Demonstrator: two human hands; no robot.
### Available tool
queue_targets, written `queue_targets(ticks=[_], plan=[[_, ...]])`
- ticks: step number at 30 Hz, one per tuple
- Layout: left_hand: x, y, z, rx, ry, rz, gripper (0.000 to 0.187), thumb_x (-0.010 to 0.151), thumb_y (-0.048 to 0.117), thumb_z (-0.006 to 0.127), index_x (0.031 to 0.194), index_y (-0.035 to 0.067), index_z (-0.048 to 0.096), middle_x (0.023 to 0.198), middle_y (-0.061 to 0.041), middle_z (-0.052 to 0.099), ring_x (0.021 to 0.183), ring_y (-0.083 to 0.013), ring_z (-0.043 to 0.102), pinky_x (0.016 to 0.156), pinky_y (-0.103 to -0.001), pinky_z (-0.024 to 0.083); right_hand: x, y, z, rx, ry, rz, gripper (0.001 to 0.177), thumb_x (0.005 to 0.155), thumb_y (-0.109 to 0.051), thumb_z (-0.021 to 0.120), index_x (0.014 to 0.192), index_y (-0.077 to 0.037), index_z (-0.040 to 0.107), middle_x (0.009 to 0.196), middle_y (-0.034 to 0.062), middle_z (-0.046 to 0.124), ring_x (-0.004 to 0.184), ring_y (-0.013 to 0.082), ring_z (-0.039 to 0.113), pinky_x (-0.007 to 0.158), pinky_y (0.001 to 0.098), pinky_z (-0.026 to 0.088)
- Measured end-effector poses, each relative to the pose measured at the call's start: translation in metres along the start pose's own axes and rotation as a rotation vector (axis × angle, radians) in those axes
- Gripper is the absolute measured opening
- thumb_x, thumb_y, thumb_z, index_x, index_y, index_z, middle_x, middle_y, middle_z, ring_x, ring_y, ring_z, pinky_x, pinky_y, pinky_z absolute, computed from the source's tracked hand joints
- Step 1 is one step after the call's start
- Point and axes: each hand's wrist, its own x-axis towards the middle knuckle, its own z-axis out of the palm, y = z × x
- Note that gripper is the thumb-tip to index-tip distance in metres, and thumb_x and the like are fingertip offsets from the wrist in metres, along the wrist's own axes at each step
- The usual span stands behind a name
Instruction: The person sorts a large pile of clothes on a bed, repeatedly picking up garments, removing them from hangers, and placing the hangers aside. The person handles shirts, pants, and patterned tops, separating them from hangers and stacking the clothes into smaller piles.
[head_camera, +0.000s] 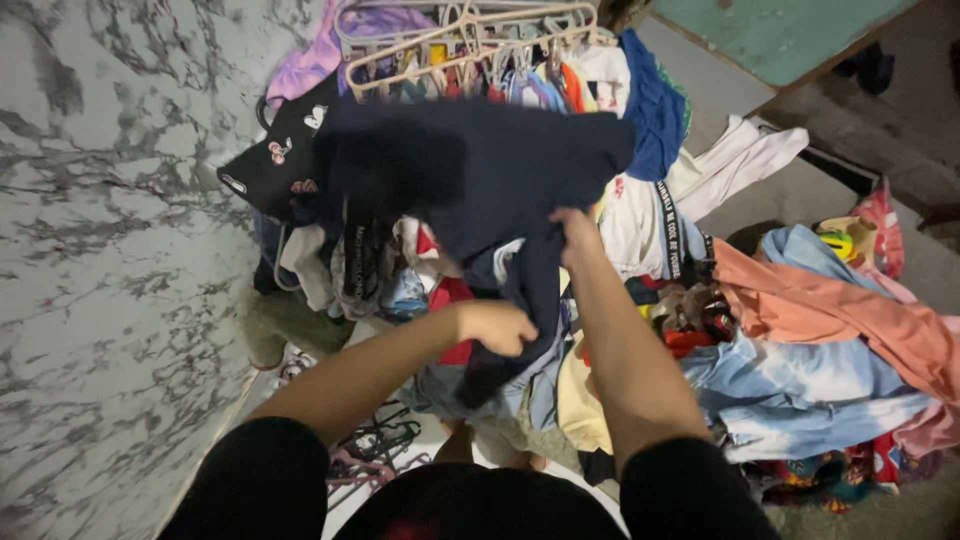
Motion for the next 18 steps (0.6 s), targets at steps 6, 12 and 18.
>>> queue_targets(ticks=[6,12,18], plan=[[-0.034,0.009,-0.108,0.292,0.787,-0.162,0.045,0.077,0.028,0.077,0.117,0.011,0.068,0.117,-0.014,0.069,0.112,-0.0353,0.063,0.097,-0.045,0.051,-0.002,-0.006,-0.093,0.034,-0.090,0.164,0.024,0.076,-0.003,0.062,0.100,0.000,0.061,0.093,0.0163,0.066,0.087,0.0359,0.066,0.082,0.0498,0.059],[-0.057,-0.016,-0.077,0.311,0.814,-0.856,0.084,0.062,0.031,0.087,0.140,0.012,0.059,0.127,-0.021,0.062,0.120,-0.0406,0.059,0.094,-0.051,0.048,-0.044,-0.026,-0.125,0.004,0.097,0.014,0.049,0.070,-0.001,0.059,0.119,-0.004,0.061,0.112,0.0165,0.068,0.102,0.0373,0.065,0.093,0.0525,0.056],[-0.034,0.020,-0.024,0.507,0.804,-0.484,0.040,0.084,0.018,0.068,0.124,0.018,0.069,0.104,-0.004,0.067,0.103,-0.0264,0.065,0.085,-0.044,0.052,-0.102,-0.054,-0.118,-0.971,0.537,-0.901,0.093,0.081,-0.025,0.082,0.153,0.004,0.031,0.153,0.0320,0.030,0.142,0.0504,0.032,0.118,0.0564,0.029]])
